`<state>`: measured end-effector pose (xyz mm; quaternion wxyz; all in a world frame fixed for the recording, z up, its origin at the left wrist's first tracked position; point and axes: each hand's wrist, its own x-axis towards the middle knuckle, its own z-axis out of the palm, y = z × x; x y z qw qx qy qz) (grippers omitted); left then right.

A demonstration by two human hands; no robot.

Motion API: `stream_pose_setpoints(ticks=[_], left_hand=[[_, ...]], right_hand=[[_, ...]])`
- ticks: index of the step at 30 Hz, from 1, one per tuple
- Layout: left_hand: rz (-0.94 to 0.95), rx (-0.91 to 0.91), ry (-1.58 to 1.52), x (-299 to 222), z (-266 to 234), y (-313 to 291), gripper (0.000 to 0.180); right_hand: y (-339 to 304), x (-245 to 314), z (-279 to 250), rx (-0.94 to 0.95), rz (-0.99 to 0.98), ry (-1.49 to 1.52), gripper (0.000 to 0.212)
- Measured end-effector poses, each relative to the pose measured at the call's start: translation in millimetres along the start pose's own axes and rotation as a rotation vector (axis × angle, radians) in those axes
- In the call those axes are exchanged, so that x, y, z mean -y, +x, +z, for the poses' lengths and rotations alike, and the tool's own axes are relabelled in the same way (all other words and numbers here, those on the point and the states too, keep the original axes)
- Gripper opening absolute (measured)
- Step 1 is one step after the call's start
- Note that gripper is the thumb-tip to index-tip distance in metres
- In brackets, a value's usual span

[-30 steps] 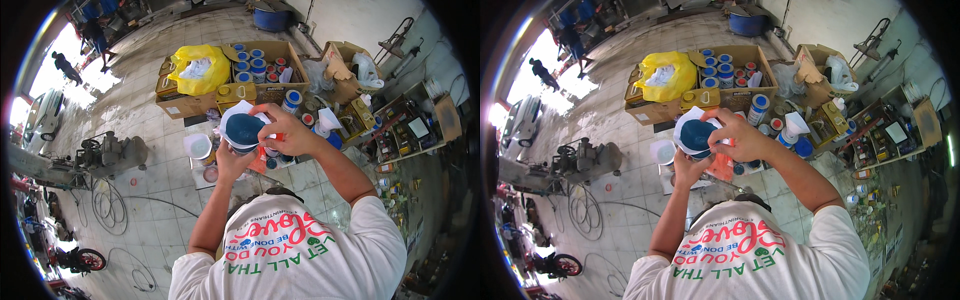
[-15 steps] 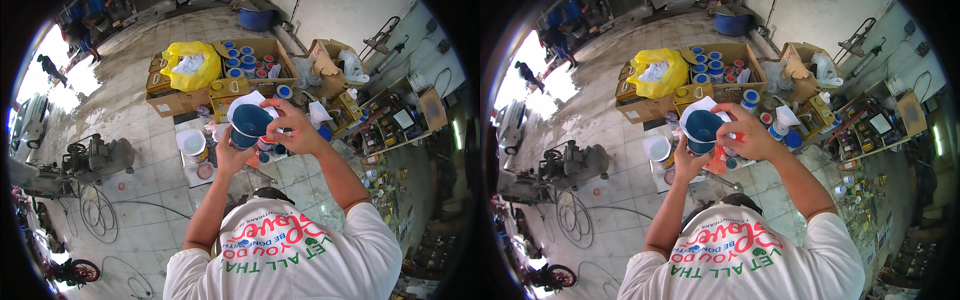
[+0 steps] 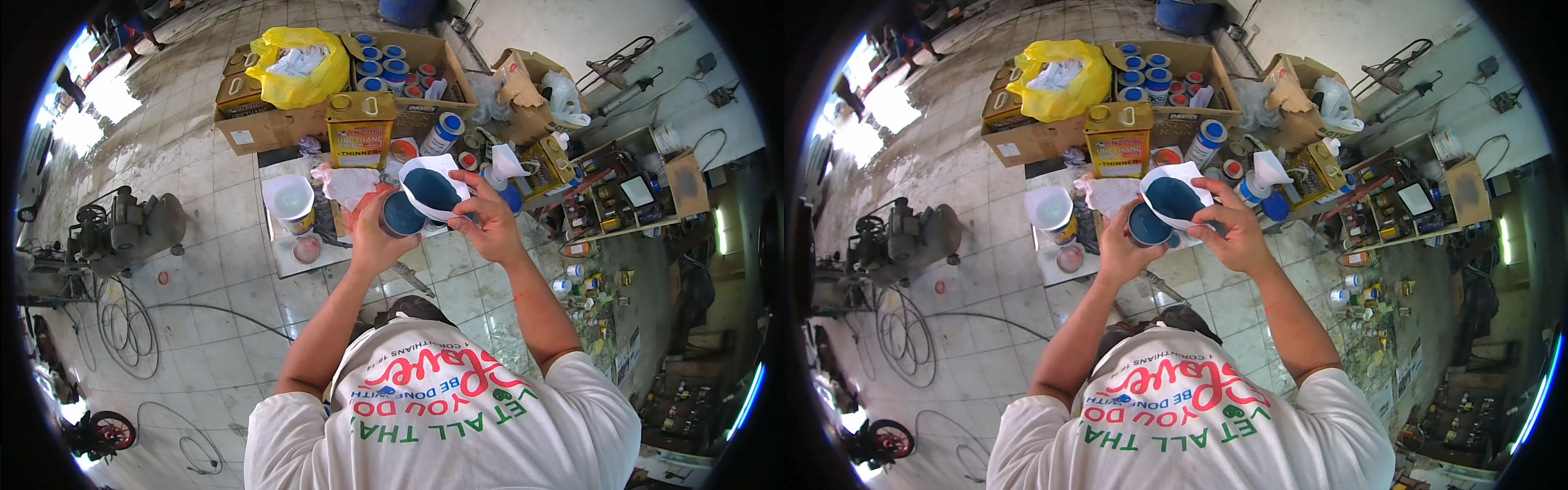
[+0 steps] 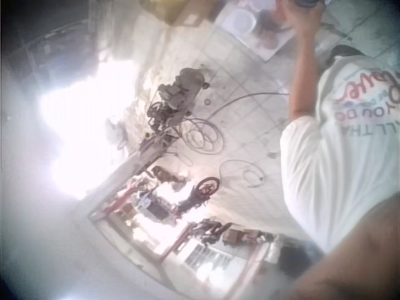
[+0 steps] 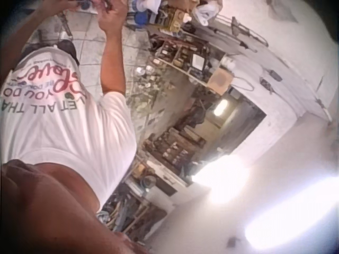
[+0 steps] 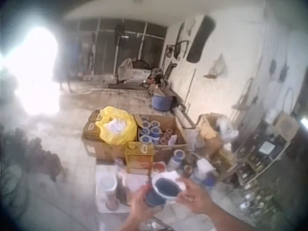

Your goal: The person mixes paint in a container, pours it into a spray gun, and then spray paints a car bumper. The person handles paint cans, a funnel, a spray gun, and a car bumper.

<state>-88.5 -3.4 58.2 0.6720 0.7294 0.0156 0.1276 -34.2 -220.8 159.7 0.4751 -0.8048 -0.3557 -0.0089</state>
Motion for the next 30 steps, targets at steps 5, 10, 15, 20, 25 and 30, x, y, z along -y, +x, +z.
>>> stream_pose_setpoints(ticks=[5, 10, 15, 20, 25, 30], left_hand=[[-0.017, -0.006, -0.004, 11, 29, -11, 0.079], [-0.029, -0.015, 0.051, 9, 52, -19, 0.079], [-0.048, -0.033, 0.008, 14, 71, -27, 0.077], [-0.030, 0.015, -0.096, 1, 81, -31, 0.075], [-0.074, -0.019, -0.054, 6, 89, -37, 0.075], [-0.017, -0.070, 0.031, 20, 95, -40, 0.075]], right_hand=[[-23, -8, -16, -0.033, 0.019, 0.021, 0.016], [-36, 2, -36, 0.003, 0.017, -0.033, 0.013], [-49, -5, -41, 0.037, -0.101, 0.047, 0.019], [-64, -15, -39, 0.029, -0.186, -0.039, 0.024], [-75, -25, -36, -0.043, -0.087, 0.060, 0.018], [-88, -48, -35, -0.161, 0.024, 0.044, 0.015]])
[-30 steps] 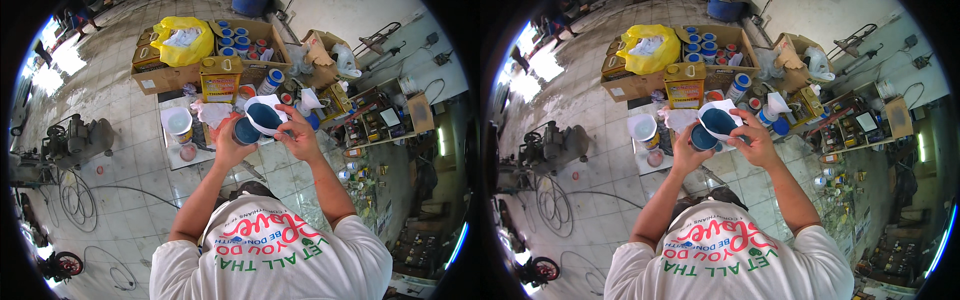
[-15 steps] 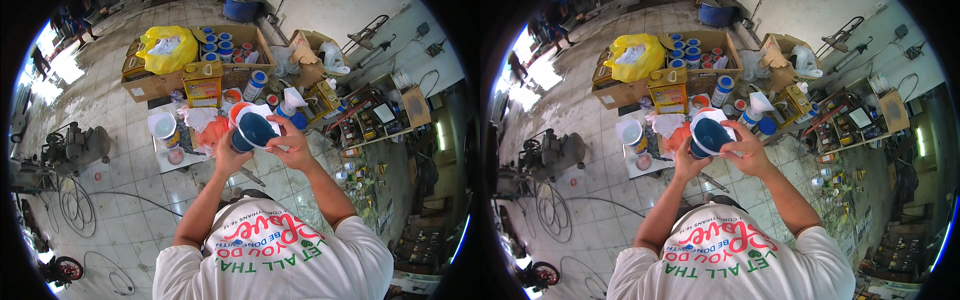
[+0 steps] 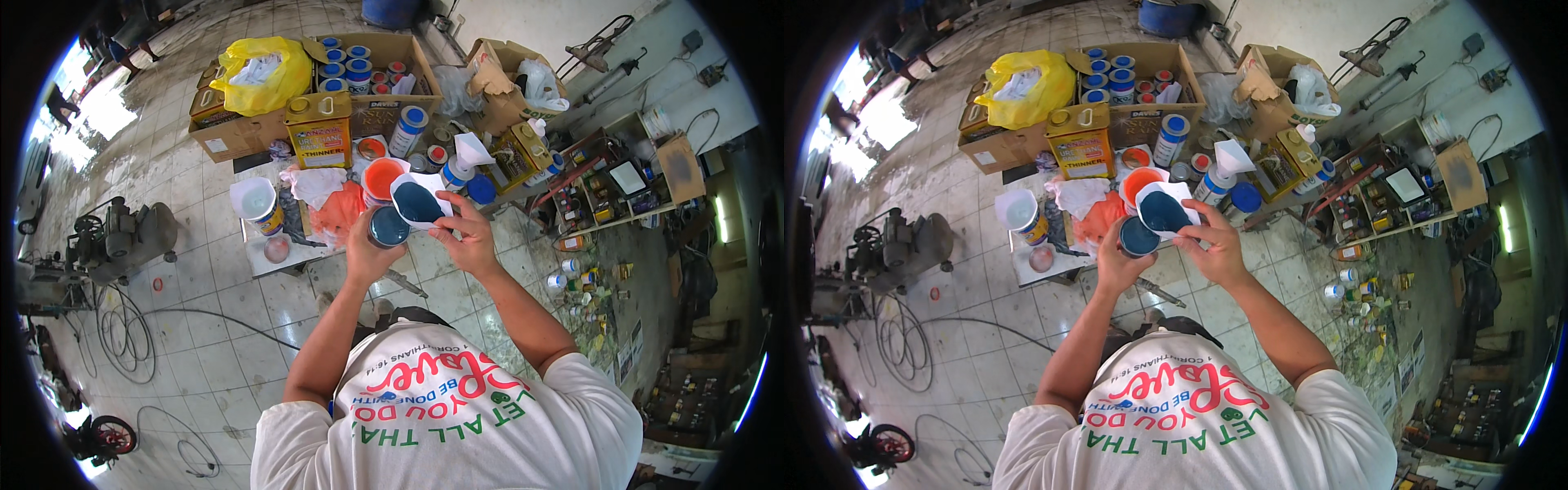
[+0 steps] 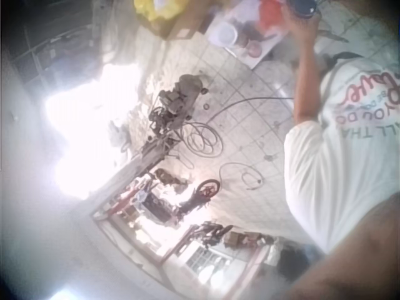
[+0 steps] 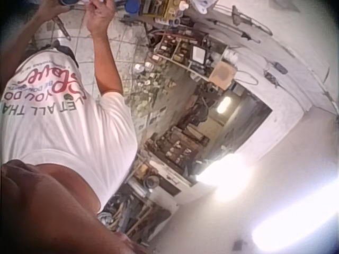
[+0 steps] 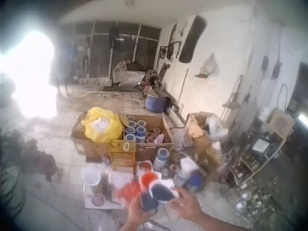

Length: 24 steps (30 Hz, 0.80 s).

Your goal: The person mixes paint in a container, pours it into a spray gun, and then spray paints a car bumper. The person handles paint cans, a funnel, a spray gun, and a car bumper.

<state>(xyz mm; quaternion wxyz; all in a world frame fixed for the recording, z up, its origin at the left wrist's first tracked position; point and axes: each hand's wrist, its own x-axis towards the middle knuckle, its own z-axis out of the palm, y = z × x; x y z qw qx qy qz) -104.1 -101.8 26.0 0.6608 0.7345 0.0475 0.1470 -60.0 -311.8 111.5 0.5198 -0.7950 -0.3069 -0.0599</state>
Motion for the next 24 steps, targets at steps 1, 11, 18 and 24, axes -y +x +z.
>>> stream_pose_setpoints(ticks=[1, 11, 18, 24], left_hand=[[-0.005, 0.003, -0.001, -2, 1, 0, 0.075], [-0.109, -0.065, 0.021, 24, -3, -1, 0.078], [-0.089, -0.106, 0.083, 20, -40, -5, 0.081], [-0.075, -0.119, 0.166, 4, -77, -8, 0.085]], right_hand=[[-4, -7, -1, -0.029, 0.017, -0.010, 0.015], [-25, -74, 6, -0.390, 0.279, 0.005, 0.019], [-49, -144, 57, -0.485, 0.232, -0.186, 0.019], [-58, -173, 99, -0.582, 0.173, -0.306, 0.017]])
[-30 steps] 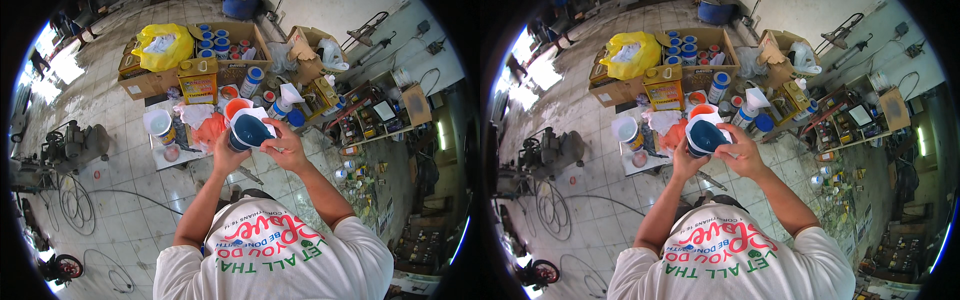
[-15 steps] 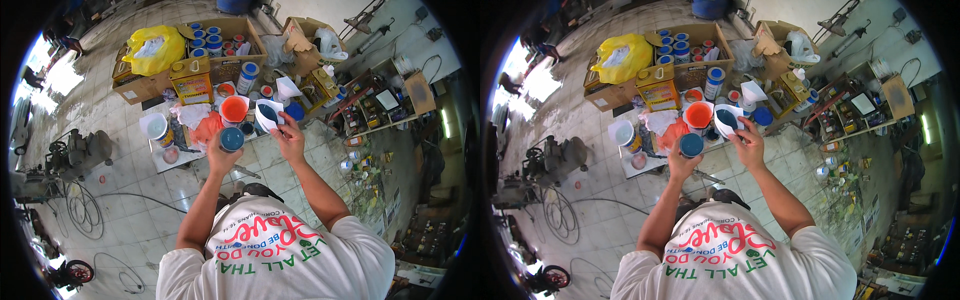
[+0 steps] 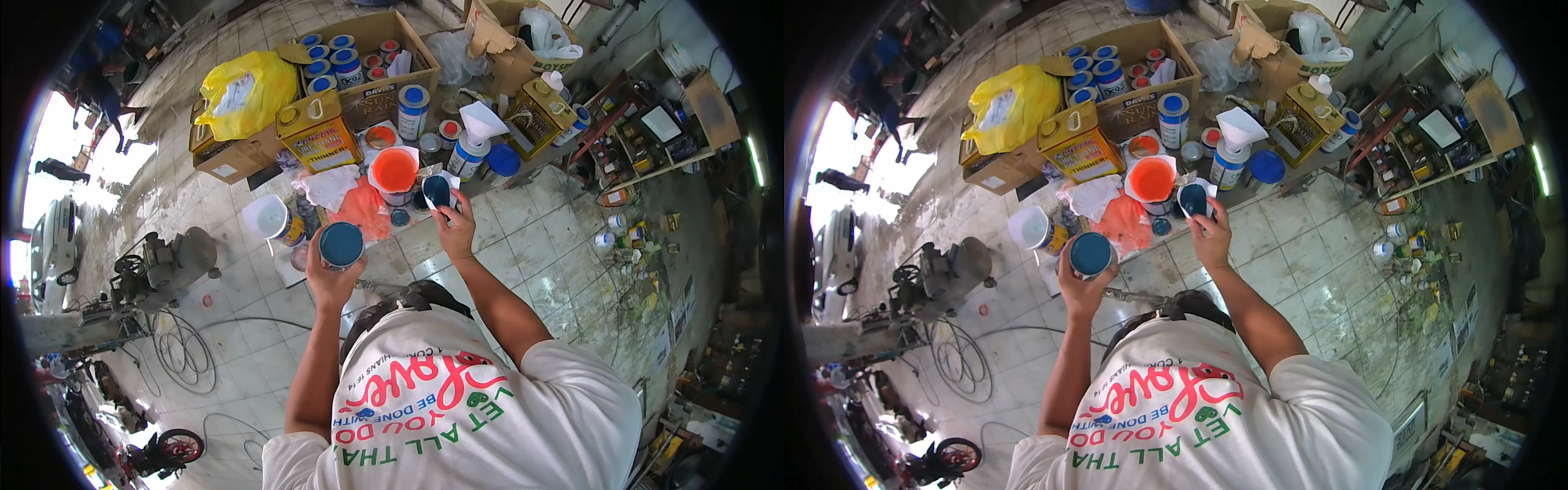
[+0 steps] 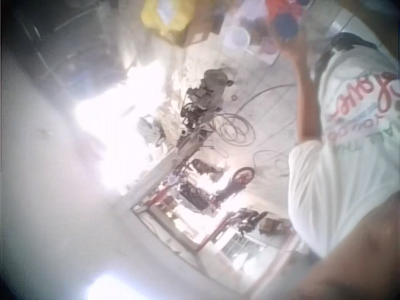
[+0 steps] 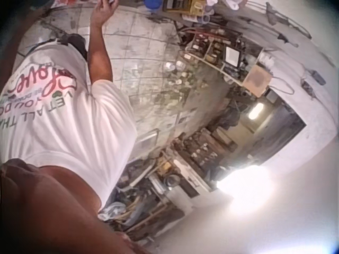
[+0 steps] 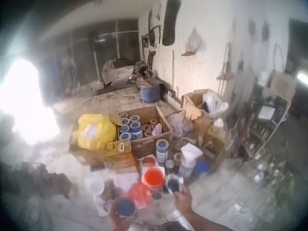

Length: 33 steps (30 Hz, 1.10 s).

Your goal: The person mixes paint in a container, pours it into a spray gun, and then spray paints a car bumper. The person handles paint cans, a funnel, a spray gun, and a car bumper.

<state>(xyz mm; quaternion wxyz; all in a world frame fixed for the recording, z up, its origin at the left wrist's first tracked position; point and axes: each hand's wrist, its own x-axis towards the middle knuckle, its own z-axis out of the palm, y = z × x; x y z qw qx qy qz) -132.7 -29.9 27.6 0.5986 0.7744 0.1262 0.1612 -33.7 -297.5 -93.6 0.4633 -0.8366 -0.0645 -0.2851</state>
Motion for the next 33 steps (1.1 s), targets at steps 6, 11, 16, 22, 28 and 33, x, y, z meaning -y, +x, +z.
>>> stream_pose_setpoints(ticks=[6, 11, 16, 22, 28, 33], left_hand=[[0.010, 0.019, 0.060, -1, -22, 2, 0.083], [0.016, 0.049, -0.013, -8, -35, 4, 0.084], [0.017, 0.023, -0.087, -5, -50, 5, 0.084], [0.023, -0.016, -0.061, 0, -69, 10, 0.085], [-0.010, -0.072, -0.120, 12, -89, 11, 0.085], [0.006, -0.160, -0.114, 16, -116, 8, 0.085]], right_hand=[[-13, -13, 29, -0.005, 0.083, 0.047, 0.018], [-20, -8, 35, 0.077, -0.001, -0.092, 0.050], [-31, 2, 30, 0.081, -0.019, -0.197, 0.076], [-38, 20, 27, 0.073, 0.003, -0.389, 0.083], [-30, 47, 20, -0.056, 0.048, -0.357, 0.069], [-20, 106, 20, 0.032, -0.097, -0.216, 0.051]])
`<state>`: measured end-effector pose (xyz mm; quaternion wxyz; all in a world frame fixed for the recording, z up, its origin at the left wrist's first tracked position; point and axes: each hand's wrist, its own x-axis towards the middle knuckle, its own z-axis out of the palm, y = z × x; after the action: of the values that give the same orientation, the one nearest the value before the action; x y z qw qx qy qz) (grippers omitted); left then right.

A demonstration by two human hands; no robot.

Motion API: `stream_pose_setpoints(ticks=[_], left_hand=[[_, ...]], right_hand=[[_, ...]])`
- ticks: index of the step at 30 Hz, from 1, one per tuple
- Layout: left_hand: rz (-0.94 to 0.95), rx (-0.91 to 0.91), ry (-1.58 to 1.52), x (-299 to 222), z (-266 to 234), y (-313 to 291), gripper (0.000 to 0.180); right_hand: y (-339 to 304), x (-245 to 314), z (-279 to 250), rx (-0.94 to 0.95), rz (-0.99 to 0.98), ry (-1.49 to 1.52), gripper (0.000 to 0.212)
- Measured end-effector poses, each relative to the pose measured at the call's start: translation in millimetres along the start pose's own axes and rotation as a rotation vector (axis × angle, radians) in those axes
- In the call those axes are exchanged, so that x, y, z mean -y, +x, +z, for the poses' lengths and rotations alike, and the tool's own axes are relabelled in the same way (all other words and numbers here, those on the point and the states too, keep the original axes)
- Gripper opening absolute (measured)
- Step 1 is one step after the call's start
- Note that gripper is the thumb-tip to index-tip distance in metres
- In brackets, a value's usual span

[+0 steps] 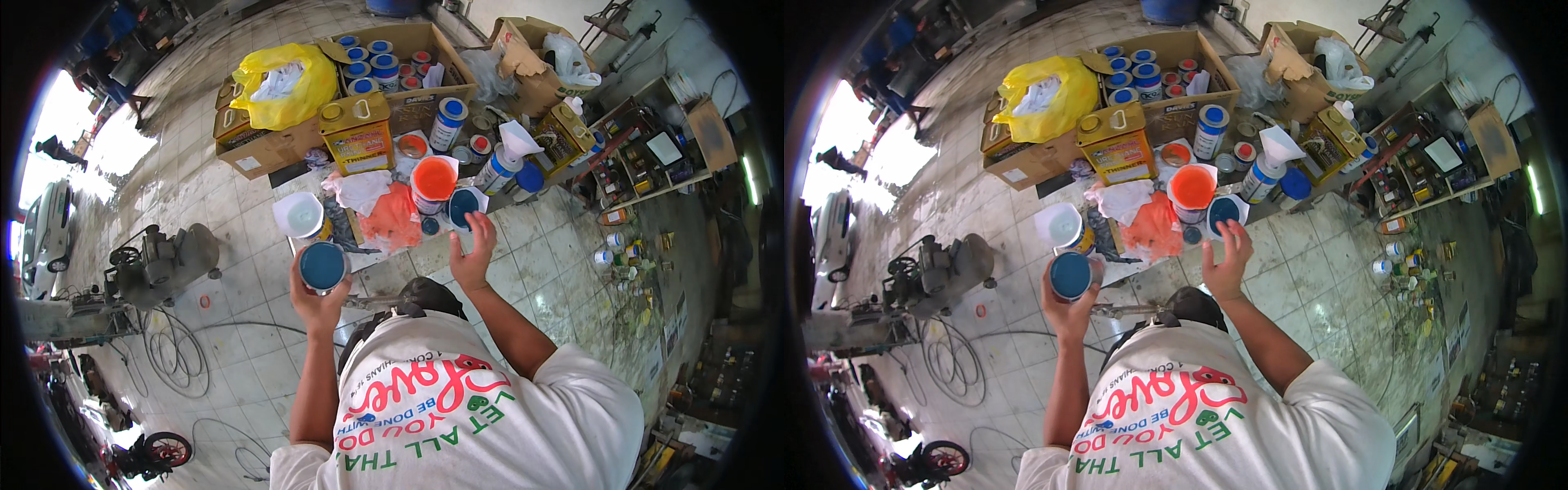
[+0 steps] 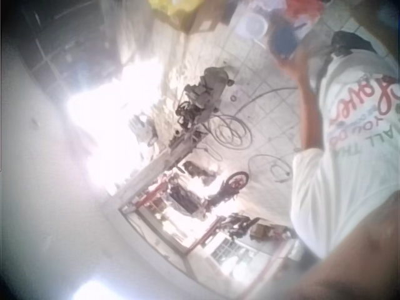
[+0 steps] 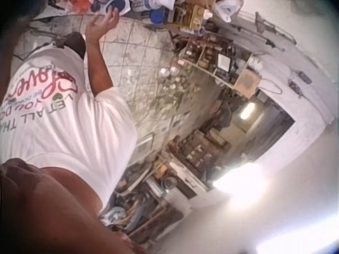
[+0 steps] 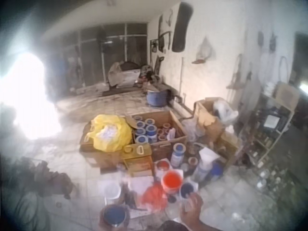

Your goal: The person mixes paint in a container, pours it into a spray gun, and then spray paints a car bumper. The person handles paint cans, a funnel, a spray gun, and a car bumper.

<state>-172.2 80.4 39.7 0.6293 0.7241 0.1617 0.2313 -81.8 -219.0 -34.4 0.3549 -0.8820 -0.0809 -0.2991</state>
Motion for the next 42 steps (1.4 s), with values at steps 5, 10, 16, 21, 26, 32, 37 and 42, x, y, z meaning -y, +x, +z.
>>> stream_pose_setpoints(ticks=[5, 10, 16, 21, 26, 32, 37, 42], left_hand=[[-0.030, -0.090, 0.015, -6, -25, -3, 0.086], [-0.060, -0.220, 0.026, -11, -48, -13, 0.088], [-0.024, -0.370, 0.134, -32, -55, -32, 0.089], [-0.052, -0.472, 0.069, -36, -51, -52, 0.083], [-0.198, -0.573, 0.071, -45, -38, -64, 0.087], [-0.203, -0.638, 0.135, -49, -28, -77, 0.087], [-0.196, -0.671, 0.077, -45, -27, -84, 0.089], [-0.208, -0.632, 0.068, -53, -24, -72, 0.090]], right_hand=[[21, 33, 14, 0.210, -0.064, 0.364, 0.042], [7, 24, 66, 0.555, -0.128, 0.337, 0.046], [-37, 20, 127, 1.073, -0.291, 0.318, 0.048], [-45, 62, 196, 1.207, -0.756, 0.111, 0.058], [-76, 71, 277, 1.111, -1.173, -0.043, 0.042], [-64, 84, 297, 1.176, -1.318, 0.034, 0.031], [-15, 125, 261, 1.303, -1.187, 0.140, 0.046], [59, 184, 185, 1.257, -0.455, 0.963, 0.063]])
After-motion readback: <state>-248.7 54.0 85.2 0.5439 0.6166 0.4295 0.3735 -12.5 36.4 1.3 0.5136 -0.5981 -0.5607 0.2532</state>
